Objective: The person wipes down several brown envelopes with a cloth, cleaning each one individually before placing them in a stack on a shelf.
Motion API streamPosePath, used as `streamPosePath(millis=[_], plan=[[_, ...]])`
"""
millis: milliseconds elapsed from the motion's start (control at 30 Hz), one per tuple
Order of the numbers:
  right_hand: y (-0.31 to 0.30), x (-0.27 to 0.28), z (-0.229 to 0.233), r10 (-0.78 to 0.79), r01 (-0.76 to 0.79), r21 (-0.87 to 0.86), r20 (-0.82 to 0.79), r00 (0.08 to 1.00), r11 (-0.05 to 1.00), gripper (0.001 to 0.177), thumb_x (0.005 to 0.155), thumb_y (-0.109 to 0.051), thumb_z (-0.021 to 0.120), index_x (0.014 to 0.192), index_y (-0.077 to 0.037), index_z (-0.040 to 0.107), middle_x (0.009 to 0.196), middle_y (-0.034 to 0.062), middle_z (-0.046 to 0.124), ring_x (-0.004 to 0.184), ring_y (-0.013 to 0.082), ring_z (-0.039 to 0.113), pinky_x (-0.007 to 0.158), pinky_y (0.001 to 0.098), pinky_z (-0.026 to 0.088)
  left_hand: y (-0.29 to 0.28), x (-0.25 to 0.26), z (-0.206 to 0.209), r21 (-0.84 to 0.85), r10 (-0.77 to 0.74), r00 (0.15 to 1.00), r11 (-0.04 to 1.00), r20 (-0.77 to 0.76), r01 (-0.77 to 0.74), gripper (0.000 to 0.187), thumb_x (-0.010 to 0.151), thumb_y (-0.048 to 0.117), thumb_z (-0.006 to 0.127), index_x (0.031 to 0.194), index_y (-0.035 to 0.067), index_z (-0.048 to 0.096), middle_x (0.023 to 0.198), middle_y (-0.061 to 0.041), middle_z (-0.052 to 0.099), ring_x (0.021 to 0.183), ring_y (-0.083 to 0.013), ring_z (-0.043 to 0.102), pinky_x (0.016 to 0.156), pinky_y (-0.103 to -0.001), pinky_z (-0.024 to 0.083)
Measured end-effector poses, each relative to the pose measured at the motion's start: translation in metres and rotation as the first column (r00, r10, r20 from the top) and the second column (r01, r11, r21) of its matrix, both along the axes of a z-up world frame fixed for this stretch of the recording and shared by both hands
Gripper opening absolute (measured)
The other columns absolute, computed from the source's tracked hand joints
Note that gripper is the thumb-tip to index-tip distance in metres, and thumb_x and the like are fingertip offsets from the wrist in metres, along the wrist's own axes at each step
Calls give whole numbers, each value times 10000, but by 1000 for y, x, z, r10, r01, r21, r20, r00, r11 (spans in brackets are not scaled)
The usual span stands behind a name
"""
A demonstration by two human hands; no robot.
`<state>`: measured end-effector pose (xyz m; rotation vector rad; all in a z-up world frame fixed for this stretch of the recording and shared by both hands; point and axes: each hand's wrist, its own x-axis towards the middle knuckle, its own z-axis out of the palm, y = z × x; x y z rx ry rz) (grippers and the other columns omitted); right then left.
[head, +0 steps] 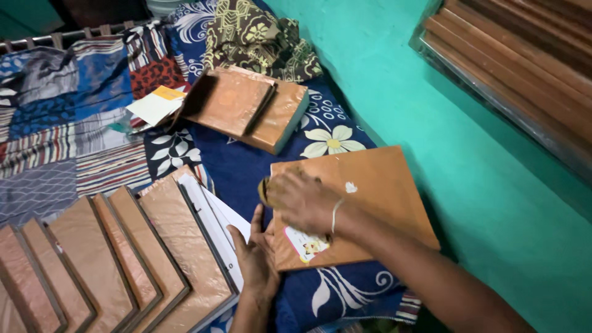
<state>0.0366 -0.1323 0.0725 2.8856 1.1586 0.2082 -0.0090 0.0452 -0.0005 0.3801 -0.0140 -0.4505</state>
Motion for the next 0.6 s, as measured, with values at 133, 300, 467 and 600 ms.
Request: streamPosePath(millis=[133,300,467,600], plan=[[-5,43,-7,-120,116,214,10,993,970,529,931,-344,602,1374,-55,574,1481,209,475,1392,421,392,1152,555,279,-1,0,9,51,20,999,999,-40,-18,1003,871,809,319,1599,140,147,1524,-261,483,1263,-366,593,1028,-467,497],[11,13,3,-84,70,116,126,988,991,516,952,-308,583,1382,-24,570,1480,207,498,1386,451,403,1156,562,284,-2,1,1,15,38,999,999,-34,-38,1018,875,818,338,1600,131,141,1521,-280,480,1245,-367,594,1006,-462,510],[32,-94,15,102,-111,124,79,992,986,559,934,-340,630,1370,2,559,1499,246,481,1443,446,385,1185,587,305,4,-5,1,175,36,994,984,-100,-18,1047,848,854,288,1644,179,215,1502,-167,508,1293,-307,582,1058,-459,476],[39,-137,16,43,-4,278,-131,990,961,638,874,-362,686,1388,-12,544,1541,242,455,1461,489,334,1167,580,298,0,-5,9,151,33,995,988,-95,-18,1008,825,856,258,1602,217,186,1474,-219,533,1277,-371,561,1065,-483,440]])
